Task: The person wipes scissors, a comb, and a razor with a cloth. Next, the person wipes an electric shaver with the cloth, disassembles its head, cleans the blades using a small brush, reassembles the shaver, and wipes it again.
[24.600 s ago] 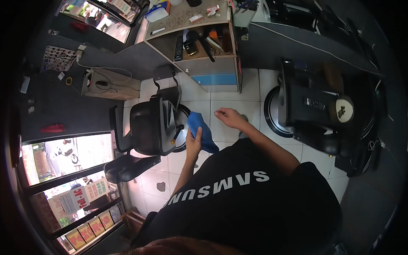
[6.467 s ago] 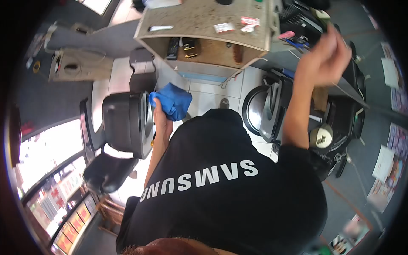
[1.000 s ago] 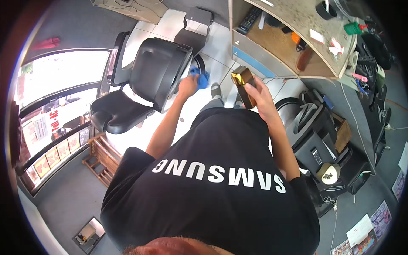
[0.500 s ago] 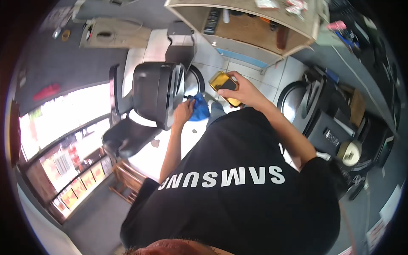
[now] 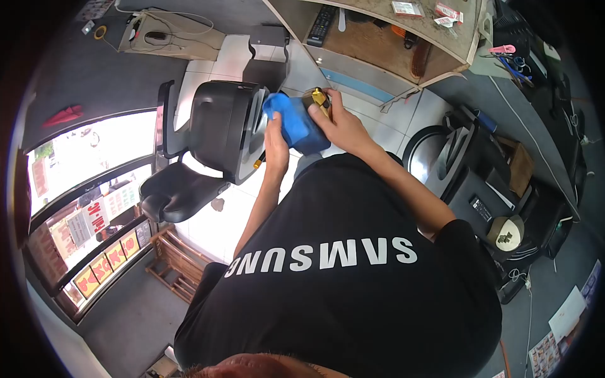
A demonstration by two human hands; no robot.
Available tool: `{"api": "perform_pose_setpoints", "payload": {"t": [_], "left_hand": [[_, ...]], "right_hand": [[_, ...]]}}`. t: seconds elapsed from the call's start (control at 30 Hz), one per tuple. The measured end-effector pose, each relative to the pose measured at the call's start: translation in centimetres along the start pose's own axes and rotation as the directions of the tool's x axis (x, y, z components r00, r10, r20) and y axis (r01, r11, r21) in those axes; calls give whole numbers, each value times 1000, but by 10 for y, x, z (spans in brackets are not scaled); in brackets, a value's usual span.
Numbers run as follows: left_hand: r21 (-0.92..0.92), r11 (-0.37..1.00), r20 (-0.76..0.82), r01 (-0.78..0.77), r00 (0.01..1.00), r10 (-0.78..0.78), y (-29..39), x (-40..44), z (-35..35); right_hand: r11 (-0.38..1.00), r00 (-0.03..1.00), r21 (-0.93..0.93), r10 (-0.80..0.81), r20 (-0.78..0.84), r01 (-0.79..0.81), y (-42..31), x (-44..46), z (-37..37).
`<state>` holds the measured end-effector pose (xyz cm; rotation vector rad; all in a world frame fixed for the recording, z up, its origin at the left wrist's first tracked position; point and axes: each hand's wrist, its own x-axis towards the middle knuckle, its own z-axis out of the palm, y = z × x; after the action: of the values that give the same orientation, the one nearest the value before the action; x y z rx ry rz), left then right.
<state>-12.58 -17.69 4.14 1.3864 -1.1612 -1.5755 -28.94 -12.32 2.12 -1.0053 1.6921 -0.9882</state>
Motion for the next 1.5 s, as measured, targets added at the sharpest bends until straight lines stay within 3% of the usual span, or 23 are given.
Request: {"api": "perform_pose_setpoints", "payload": {"t": [0.07,0.1,0.17,0.2,0.23,0.3,0.33,0.4,0.43,0.5,0.57,0.63,0.7,0.77,0.83,0.93,1.03,1.07,1.17,1.3,1.5], "left_hand": [[-3,998,257,64,964,-61,-5,6,-16],[-25,999,266,-38,963,43,-2,4,-11],[-109,993,256,-45,964,71,-14,9,-12],[-54,991,188,-123,973,132,-16,8,-7],[6,980,126,-197,973,195,-18,8,-2],[-72,981,92,-182,978,188,-20,8,0],[-94,979,99,-182,977,191,-22,9,0],[-28,985,141,-171,975,173,-12,0,6],[-91,995,164,-44,985,58,-13,-4,8],[-205,955,220,216,961,-170,-17,-13,11],[-187,966,155,181,976,-153,-31,-14,11],[-203,974,87,95,993,-79,-28,-18,16],[-96,995,70,-27,997,34,-22,-24,14],[-86,995,54,-55,997,60,-17,-27,10],[-261,965,28,32,999,-26,-15,-23,10],[-457,878,44,141,990,-136,-15,-19,10],[-639,730,177,244,970,-170,3,-26,13],[-630,762,84,152,988,-128,13,-31,23],[-323,942,64,90,995,-73,0,-23,10],[-233,971,105,55,994,-31,4,-21,7],[-447,873,14,193,978,-209,14,-29,21]], "right_hand": [[998,1000,61,-2,11,1,20,10,10],[984,997,172,-59,43,50,16,11,11],[911,980,387,-183,76,140,9,14,11],[832,969,546,-208,137,101,-6,9,8],[823,973,568,-146,178,20,-9,7,7],[784,964,603,-25,264,-145,-13,1,7],[721,973,678,-25,230,-142,-18,-4,11],[745,947,619,54,315,-248,-19,-7,10],[754,928,582,98,361,-305,-18,-10,11],[926,988,378,-81,133,25,-7,-15,23],[942,944,65,-326,-42,328,4,-15,33],[943,946,-77,-324,-1,323,-8,-28,29],[948,960,-159,-278,12,277,-19,-34,28],[943,955,-157,-296,2,292,-27,-37,28],[944,955,-152,-296,9,294,-32,-37,27],[922,920,47,-376,-112,383,-27,-35,32],[925,920,0,-377,-110,379,-23,-38,25],[905,894,-54,-426,-138,422,-21,-38,21],[918,932,-167,-360,30,360,-30,-43,4],[884,892,-152,-451,-27,442,-23,-45,5],[893,907,-205,-419,-48,401,-23,-46,-1]]}}
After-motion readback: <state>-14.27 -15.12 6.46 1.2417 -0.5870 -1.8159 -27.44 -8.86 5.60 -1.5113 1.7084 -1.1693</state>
